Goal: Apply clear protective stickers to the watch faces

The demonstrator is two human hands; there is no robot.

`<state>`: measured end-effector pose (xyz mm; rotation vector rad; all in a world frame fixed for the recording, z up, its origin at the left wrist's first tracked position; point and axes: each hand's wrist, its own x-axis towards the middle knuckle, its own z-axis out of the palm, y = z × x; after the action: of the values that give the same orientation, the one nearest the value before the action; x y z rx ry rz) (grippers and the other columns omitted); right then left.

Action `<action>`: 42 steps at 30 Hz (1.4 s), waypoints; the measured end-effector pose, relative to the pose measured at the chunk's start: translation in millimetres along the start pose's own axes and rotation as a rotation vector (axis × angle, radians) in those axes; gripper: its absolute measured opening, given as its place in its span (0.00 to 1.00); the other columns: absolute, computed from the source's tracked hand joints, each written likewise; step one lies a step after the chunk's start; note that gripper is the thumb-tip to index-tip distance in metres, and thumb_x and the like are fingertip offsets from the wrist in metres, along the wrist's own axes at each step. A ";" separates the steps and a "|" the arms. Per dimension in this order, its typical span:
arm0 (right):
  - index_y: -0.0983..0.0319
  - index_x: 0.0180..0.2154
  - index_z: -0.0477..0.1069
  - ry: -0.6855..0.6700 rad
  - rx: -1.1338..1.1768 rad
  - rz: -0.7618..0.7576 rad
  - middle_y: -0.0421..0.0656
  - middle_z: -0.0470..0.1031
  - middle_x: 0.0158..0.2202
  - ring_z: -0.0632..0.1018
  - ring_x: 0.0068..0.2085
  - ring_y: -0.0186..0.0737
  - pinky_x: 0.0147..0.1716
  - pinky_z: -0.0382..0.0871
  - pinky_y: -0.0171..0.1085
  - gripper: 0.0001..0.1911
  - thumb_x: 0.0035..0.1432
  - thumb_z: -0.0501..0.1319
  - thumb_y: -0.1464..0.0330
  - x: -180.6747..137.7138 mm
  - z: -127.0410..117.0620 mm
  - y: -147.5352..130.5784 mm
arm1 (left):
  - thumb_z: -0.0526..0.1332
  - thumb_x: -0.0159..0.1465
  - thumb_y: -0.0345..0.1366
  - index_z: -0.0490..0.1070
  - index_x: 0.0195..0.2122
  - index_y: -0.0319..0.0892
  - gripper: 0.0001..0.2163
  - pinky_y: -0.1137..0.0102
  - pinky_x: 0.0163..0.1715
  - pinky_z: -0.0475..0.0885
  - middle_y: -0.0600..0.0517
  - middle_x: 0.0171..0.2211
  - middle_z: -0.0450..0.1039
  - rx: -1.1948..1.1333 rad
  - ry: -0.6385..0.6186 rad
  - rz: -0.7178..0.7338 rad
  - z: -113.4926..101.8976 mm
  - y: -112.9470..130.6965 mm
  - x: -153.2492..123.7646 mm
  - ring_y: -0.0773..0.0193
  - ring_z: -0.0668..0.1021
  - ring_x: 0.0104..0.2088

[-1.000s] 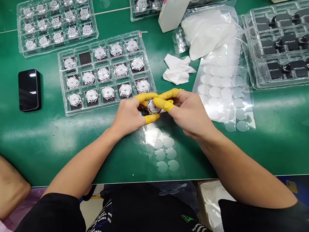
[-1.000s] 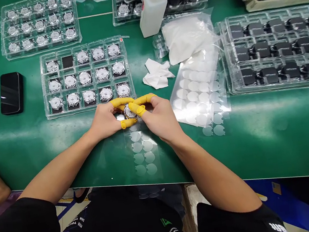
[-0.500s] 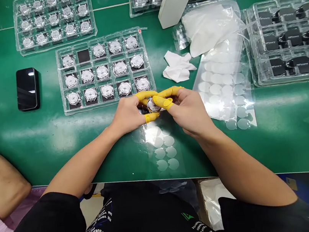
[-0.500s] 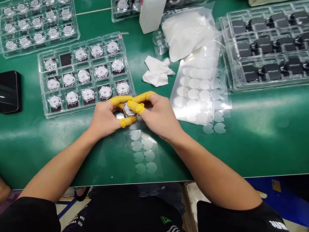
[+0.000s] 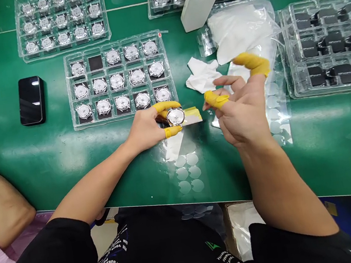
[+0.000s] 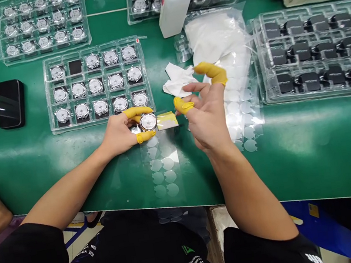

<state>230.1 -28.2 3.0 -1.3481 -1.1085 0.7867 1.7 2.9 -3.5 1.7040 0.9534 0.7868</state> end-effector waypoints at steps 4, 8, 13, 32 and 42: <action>0.53 0.52 0.71 -0.179 -0.030 0.134 0.43 0.76 0.41 0.77 0.30 0.35 0.25 0.73 0.37 0.28 0.59 0.70 0.45 -6.8 12.9 -10.3 | 0.74 0.53 0.32 0.80 0.56 0.43 0.27 0.65 0.41 0.81 0.53 0.35 0.83 -0.020 -0.011 -0.011 0.4 0.5 -0.3 0.63 0.82 0.34; 0.57 0.40 0.74 -0.292 -0.085 0.255 0.39 0.74 0.28 0.68 0.19 0.30 0.15 0.61 0.35 0.28 0.58 0.67 0.39 -14.3 20.8 -13.1 | 0.73 0.54 0.33 0.80 0.55 0.43 0.26 0.66 0.40 0.80 0.53 0.35 0.83 -0.014 -0.003 -0.011 0.0 2.5 -0.4 0.63 0.82 0.34; 0.58 0.42 0.78 -0.287 -0.289 0.088 0.43 0.77 0.30 0.74 0.25 0.37 0.25 0.71 0.40 0.21 0.64 0.66 0.47 -12.8 12.7 -16.7 | 0.74 0.54 0.34 0.80 0.55 0.45 0.25 0.66 0.38 0.79 0.55 0.33 0.81 -0.004 0.013 -0.012 0.0 2.6 -0.4 0.64 0.80 0.32; 0.56 0.28 0.68 -0.274 -0.591 -0.140 0.45 0.71 0.30 0.72 0.37 0.47 0.41 0.67 0.46 0.14 0.64 0.67 0.61 8.6 -25.6 -16.3 | 0.77 0.55 0.33 0.80 0.50 0.44 0.21 0.57 0.56 0.76 0.49 0.50 0.82 0.286 -0.051 0.219 2.2 1.2 -1.9 0.55 0.81 0.50; 0.59 0.30 0.69 -0.405 -0.539 -0.581 0.41 0.69 0.27 0.69 0.28 0.36 0.26 0.59 0.38 0.10 0.65 0.64 0.67 -9.0 -7.9 -0.6 | 0.77 0.58 0.42 0.74 0.56 0.38 0.28 0.49 0.63 0.70 0.39 0.59 0.75 0.512 -0.233 0.292 0.1 2.8 -3.5 0.46 0.75 0.61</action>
<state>234.5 -39.4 3.1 -1.2068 -2.0241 0.3353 0.8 -0.8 -1.1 2.3629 0.7935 0.5331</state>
